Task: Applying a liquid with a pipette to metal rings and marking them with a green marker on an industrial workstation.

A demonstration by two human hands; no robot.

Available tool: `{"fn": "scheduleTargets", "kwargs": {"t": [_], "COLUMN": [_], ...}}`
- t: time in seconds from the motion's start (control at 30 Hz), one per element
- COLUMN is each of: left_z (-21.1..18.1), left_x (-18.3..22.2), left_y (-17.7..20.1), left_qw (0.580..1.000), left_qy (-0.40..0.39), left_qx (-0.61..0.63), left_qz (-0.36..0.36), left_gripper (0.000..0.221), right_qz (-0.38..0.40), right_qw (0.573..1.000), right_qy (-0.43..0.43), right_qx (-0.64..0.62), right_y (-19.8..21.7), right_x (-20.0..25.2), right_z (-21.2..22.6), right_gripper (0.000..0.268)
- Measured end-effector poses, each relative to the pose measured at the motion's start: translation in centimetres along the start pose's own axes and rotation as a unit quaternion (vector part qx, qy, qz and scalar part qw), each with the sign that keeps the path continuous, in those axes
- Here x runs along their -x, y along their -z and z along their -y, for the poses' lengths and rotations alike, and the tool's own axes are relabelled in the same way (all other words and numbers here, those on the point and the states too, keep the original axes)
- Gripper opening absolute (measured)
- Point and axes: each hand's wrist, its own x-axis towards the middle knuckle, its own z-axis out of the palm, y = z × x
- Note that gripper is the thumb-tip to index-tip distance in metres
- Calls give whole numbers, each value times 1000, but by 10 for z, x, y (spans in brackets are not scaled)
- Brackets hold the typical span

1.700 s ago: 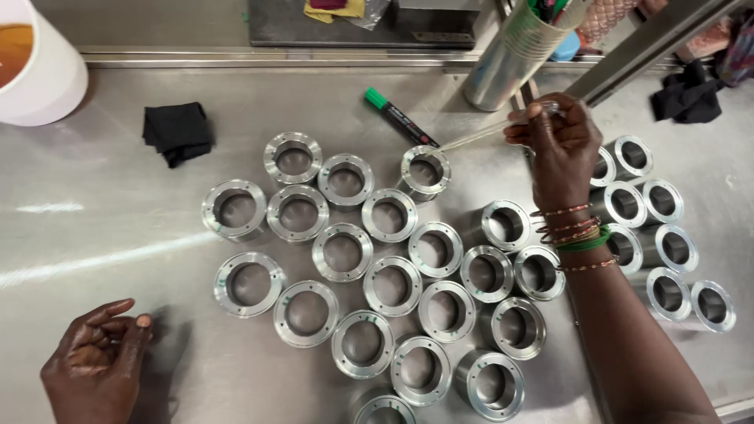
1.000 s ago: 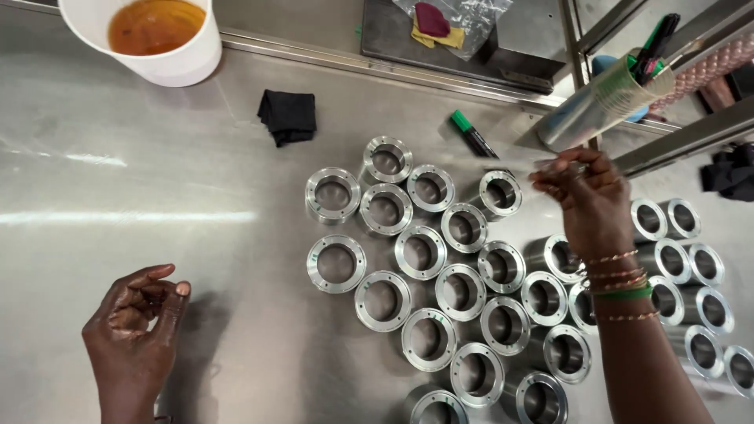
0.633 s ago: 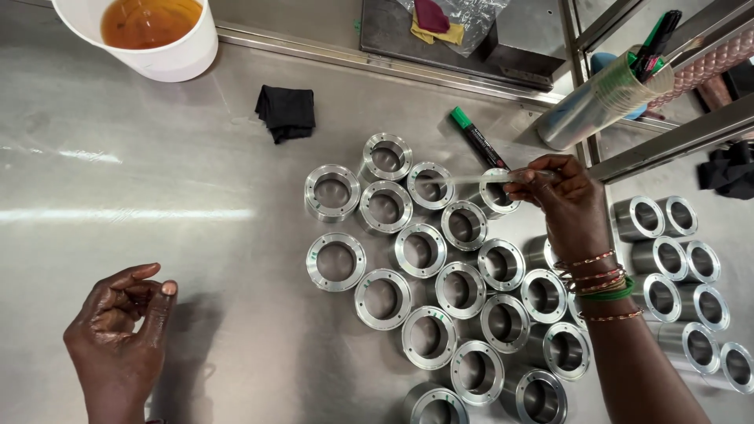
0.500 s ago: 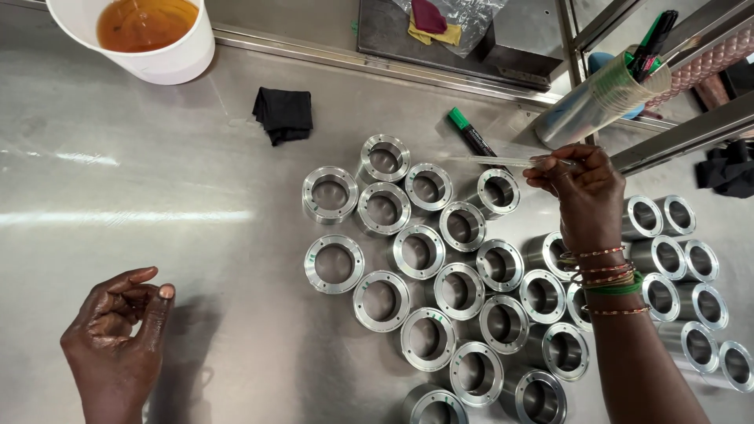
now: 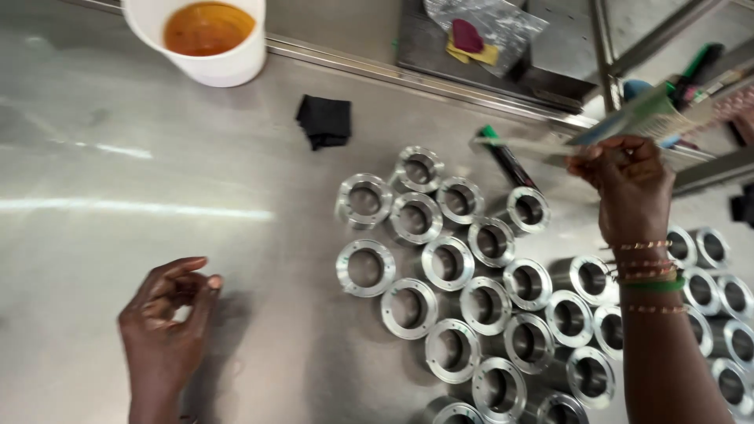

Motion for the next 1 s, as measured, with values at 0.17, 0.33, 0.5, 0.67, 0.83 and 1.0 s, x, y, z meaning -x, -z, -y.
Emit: {"fn": "scheduleTargets", "kwargs": {"t": [0.17, 0.33, 0.5, 0.67, 0.83, 1.0], "left_z": [-14, -14, -3, -120, -127, -108], "left_x": [1, 0, 4, -78, -67, -32], "left_y": [2, 2, -1, 20, -31, -6], "left_qw": [999, 998, 998, 886, 786, 562], "left_qy": [47, 64, -17, -224, -422, -461], "left_qx": [8, 17, 65, -341, -444, -679], "left_qz": [3, 5, 14, 222, 85, 103], "left_gripper": [29, 30, 31, 28, 34, 21], "right_qz": [23, 261, 244, 189, 198, 312], "right_qw": [950, 884, 761, 917, 976, 913], "right_qy": [152, 262, 418, 168, 6, -181], "right_qx": [272, 287, 432, 308, -91, -192], "right_y": [-69, -242, -338, -353, -395, -481], "right_x": [-57, -58, -64, -153, -198, -194], "right_z": [-73, -57, -51, -70, 24, 45], "right_gripper": [28, 38, 40, 19, 25, 39]}}
